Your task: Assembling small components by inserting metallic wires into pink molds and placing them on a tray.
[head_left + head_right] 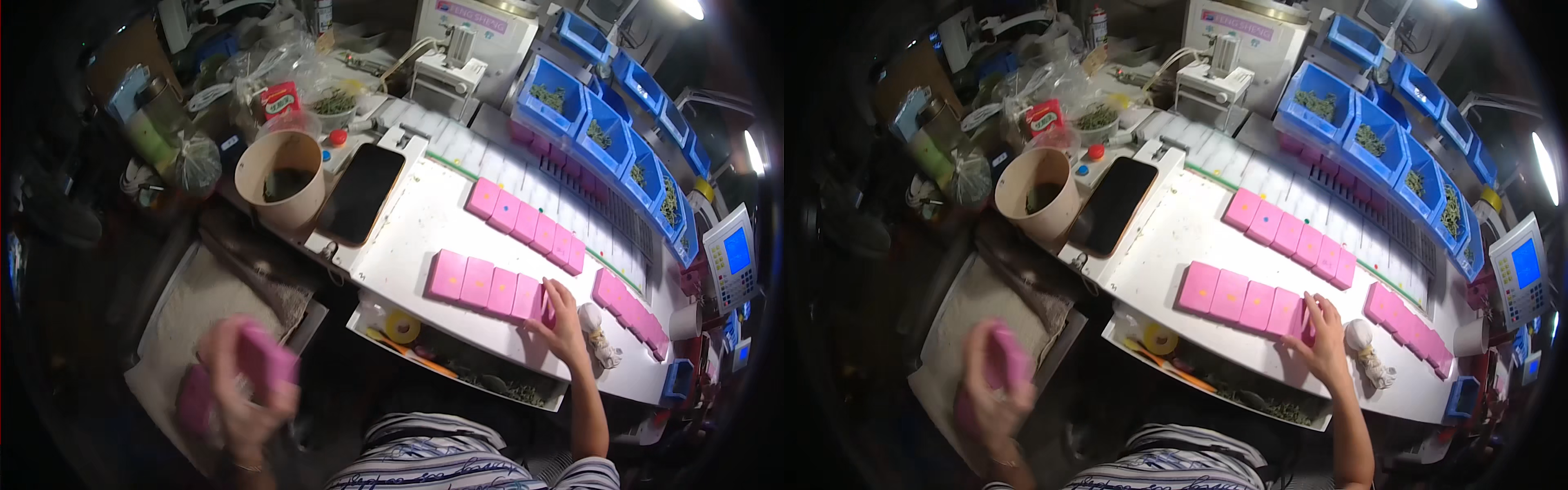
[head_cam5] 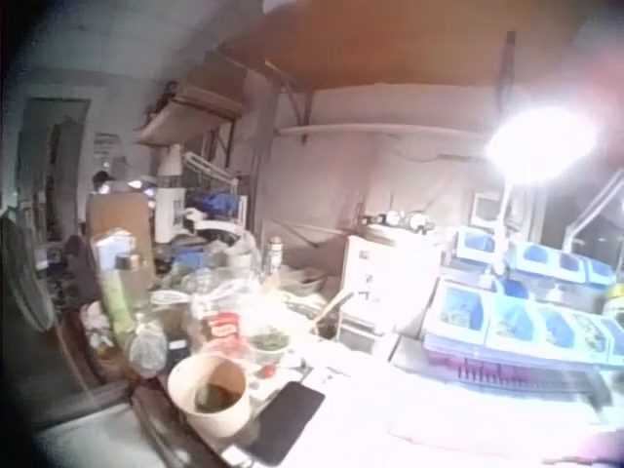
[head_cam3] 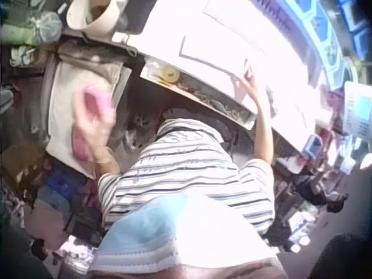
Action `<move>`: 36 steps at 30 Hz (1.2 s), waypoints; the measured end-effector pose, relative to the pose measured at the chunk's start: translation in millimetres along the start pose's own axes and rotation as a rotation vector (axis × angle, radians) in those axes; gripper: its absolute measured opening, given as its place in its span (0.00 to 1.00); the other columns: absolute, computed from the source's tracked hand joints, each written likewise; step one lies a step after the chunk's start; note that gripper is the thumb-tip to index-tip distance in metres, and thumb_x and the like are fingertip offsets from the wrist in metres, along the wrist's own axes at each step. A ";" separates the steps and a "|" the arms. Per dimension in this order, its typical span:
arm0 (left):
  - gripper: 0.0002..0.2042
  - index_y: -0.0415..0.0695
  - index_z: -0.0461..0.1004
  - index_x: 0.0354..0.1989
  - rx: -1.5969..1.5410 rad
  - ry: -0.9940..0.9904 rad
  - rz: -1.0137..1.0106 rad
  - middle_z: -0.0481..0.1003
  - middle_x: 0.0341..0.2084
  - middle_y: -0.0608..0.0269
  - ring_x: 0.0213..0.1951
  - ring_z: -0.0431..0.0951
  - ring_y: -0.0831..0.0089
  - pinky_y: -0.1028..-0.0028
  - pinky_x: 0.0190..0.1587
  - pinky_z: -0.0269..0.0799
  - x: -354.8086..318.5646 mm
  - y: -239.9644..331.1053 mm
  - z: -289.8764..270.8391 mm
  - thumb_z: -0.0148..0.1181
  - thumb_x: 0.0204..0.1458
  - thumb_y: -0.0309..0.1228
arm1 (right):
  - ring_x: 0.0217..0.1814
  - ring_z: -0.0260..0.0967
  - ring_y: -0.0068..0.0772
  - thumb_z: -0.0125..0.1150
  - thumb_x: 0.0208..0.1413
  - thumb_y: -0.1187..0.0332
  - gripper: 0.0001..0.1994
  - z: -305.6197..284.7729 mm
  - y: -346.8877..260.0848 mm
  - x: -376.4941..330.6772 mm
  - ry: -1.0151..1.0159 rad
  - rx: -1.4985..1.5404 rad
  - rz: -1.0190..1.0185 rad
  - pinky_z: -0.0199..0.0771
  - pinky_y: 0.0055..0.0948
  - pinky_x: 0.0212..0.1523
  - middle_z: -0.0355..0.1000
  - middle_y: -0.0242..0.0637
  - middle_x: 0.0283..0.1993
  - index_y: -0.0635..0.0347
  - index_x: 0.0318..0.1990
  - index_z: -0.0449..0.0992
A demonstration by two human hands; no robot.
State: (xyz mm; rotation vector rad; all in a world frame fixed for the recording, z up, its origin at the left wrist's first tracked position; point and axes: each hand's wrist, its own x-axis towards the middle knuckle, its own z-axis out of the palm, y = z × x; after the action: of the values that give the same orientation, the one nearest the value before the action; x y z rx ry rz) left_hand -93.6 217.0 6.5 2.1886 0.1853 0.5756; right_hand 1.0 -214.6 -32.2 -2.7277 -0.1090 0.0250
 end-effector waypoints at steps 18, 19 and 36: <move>0.39 0.30 0.60 0.54 -0.433 -0.563 -0.026 0.67 0.43 0.41 0.45 0.71 0.55 0.65 0.48 0.67 65.2 64.3 236.7 0.66 0.36 0.43 | 0.66 0.46 0.53 0.71 0.34 0.59 0.43 2.2 23.6 -16.5 0.140 -0.028 0.047 0.42 0.51 0.63 0.53 0.50 0.61 0.55 0.62 0.56; 0.39 0.30 0.60 0.54 -0.443 -0.591 -0.019 0.67 0.43 0.41 0.45 0.71 0.55 0.65 0.48 0.67 64.2 68.8 241.1 0.66 0.36 0.43 | 0.66 0.45 0.53 0.71 0.34 0.59 0.44 -0.9 29.7 -20.8 0.152 -0.047 0.081 0.42 0.51 0.63 0.53 0.50 0.61 0.56 0.62 0.56; 0.36 0.35 0.47 0.62 0.512 -0.280 0.148 0.47 0.59 0.34 0.61 0.47 0.41 0.51 0.61 0.43 37.2 55.0 278.8 0.54 0.51 0.43 | 0.64 0.45 0.61 0.67 0.40 0.57 0.40 14.6 67.5 -43.1 0.324 0.050 -0.001 0.45 0.53 0.61 0.48 0.61 0.62 0.59 0.61 0.56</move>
State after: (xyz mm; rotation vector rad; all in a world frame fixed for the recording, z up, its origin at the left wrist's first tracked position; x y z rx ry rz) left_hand 65.1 -1.9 -88.6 2.7696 0.0194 0.3141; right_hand -37.5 -273.9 -72.6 -2.6414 -0.0163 -0.4069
